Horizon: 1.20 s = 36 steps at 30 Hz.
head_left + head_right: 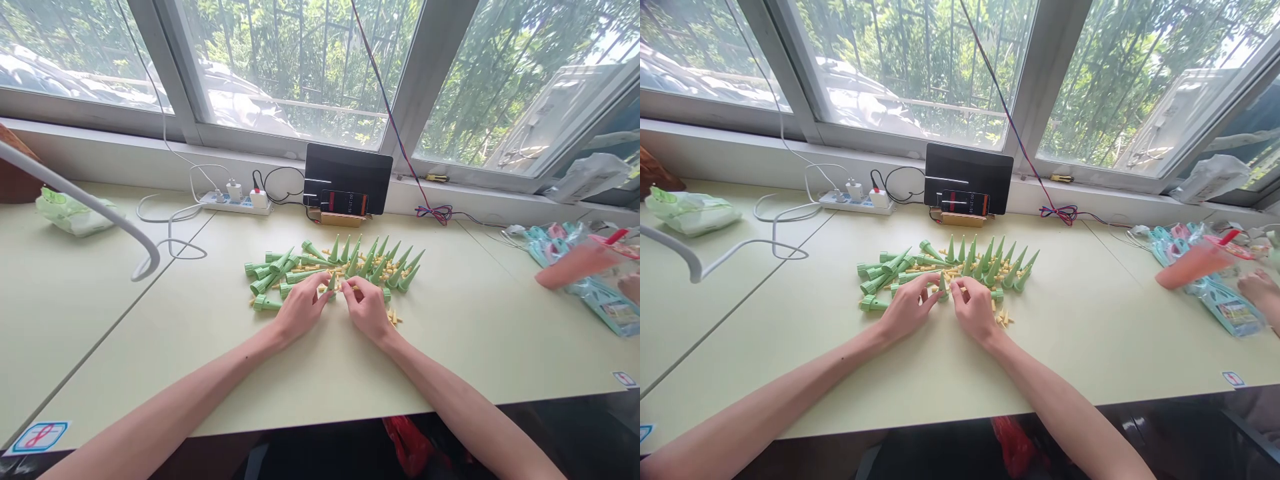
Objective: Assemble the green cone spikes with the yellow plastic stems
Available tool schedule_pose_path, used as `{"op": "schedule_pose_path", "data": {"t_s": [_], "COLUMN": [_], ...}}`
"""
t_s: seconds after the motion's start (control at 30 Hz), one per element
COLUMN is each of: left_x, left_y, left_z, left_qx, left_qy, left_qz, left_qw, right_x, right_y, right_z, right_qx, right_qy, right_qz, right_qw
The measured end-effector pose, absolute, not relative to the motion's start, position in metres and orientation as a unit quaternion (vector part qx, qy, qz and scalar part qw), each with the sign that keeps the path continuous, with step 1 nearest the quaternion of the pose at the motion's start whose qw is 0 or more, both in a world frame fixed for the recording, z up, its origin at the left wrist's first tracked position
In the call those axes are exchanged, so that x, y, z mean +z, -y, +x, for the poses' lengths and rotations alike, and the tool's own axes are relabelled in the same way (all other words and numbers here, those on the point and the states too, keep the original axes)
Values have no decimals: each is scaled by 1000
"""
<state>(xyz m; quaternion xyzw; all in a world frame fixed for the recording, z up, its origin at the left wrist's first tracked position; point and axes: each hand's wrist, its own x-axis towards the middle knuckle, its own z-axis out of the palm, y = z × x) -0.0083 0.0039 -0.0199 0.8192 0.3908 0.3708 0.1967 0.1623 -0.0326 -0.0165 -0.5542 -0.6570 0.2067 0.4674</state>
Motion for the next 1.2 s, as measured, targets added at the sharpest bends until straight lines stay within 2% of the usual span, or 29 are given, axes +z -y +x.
{"op": "schedule_pose_path", "data": {"t_s": [0.27, 0.53, 0.77, 1.2], "left_x": [-18, -14, -16, -12], "left_y": [-3, -5, -6, -1], "left_z": [-9, -9, -10, -9], "left_qx": [354, 352, 358, 362], "left_qy": [-419, -437, -442, -445], "left_qz": [820, 813, 808, 800], "left_qw": [165, 155, 154, 174], "right_x": [-19, -32, -39, -32], "right_y": [30, 18, 13, 18], "right_z": [165, 164, 165, 168], "right_qx": [161, 128, 124, 113], "right_qy": [636, 749, 779, 772], "right_qz": [-590, -509, -505, -507], "right_qw": [471, 404, 349, 367]}}
